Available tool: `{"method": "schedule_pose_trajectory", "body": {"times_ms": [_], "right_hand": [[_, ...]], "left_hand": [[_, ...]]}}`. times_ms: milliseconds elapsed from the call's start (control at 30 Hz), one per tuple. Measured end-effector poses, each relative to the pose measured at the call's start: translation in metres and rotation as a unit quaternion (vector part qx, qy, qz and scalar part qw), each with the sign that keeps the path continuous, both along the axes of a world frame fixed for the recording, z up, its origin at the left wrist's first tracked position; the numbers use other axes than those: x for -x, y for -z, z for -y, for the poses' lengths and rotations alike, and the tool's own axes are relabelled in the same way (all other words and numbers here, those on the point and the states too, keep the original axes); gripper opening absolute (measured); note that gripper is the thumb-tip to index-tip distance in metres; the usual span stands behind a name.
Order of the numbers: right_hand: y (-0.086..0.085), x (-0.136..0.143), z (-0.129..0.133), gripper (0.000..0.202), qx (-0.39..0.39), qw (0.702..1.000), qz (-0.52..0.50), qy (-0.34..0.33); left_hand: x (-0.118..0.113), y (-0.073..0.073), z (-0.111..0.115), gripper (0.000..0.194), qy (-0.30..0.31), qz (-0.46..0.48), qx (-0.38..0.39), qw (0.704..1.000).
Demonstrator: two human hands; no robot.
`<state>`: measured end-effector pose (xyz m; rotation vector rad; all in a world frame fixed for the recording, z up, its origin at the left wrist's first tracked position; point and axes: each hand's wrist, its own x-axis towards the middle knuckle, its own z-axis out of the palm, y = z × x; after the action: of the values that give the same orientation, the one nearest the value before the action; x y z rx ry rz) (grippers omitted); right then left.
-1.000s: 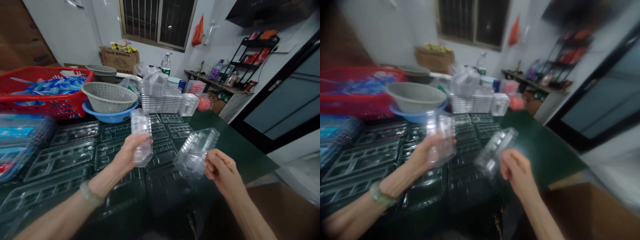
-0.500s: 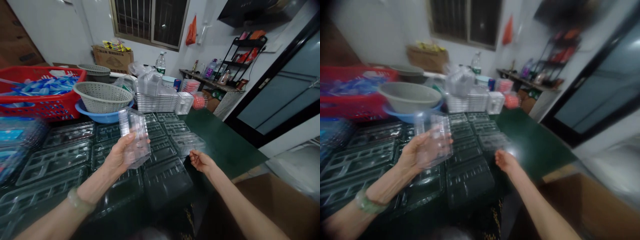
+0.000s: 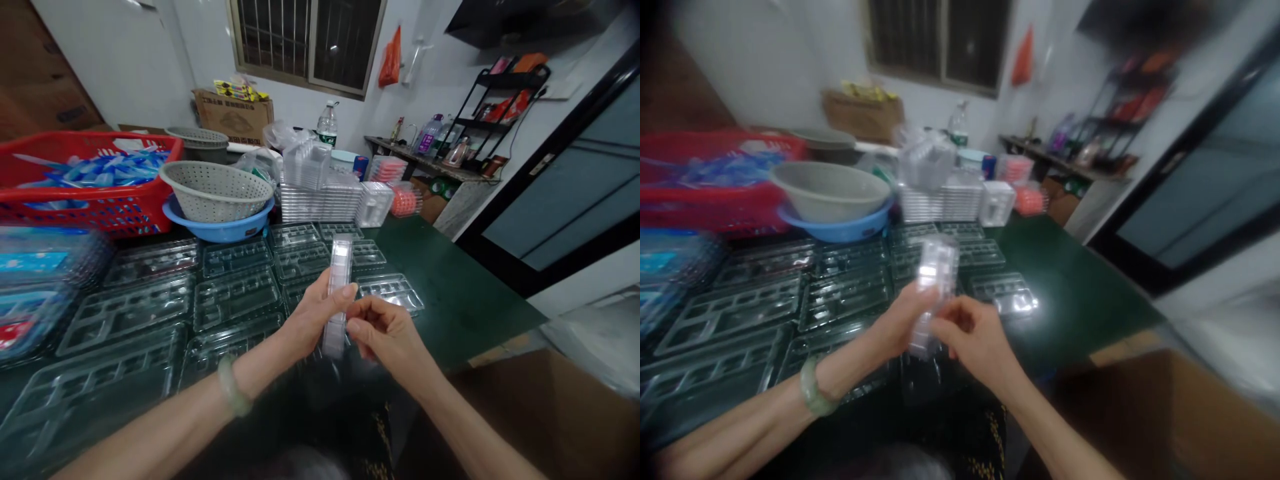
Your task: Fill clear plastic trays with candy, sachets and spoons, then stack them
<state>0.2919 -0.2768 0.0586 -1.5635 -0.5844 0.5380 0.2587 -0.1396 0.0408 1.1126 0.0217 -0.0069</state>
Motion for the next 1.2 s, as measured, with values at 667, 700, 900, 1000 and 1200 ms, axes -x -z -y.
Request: {"method": "schedule_pose_trajectory", "body": {"times_ms": [667, 700, 900, 1000, 1200], "right_hand": [[0.021, 0.004, 0.105, 0.017, -0.129, 0.958, -0.142, 0.213], [0.031, 0.004, 0.117, 0.018, -0.127, 0.947, -0.178, 0.235], [0.088, 0.01, 0.144, 0.029, -0.138, 0.896, -0.293, 0.303], [0.094, 0.003, 0.135, 0.029, -0.124, 0.883, -0.333, 0.306], [0.091, -0.023, 0.133, 0.025, 0.004, 0.876, -0.394, 0.279]], "left_hand": [[-0.009, -0.015, -0.04, 0.048, -0.066, -0.034, 0.04, 0.996], [-0.008, -0.015, -0.046, 0.047, -0.062, -0.031, 0.048, 0.996], [-0.009, -0.01, -0.05, 0.043, -0.028, -0.02, 0.075, 0.997], [-0.012, -0.007, -0.042, 0.043, -0.018, -0.028, 0.076, 0.997], [-0.011, -0.01, -0.04, 0.046, -0.019, -0.038, 0.065, 0.997]]}}
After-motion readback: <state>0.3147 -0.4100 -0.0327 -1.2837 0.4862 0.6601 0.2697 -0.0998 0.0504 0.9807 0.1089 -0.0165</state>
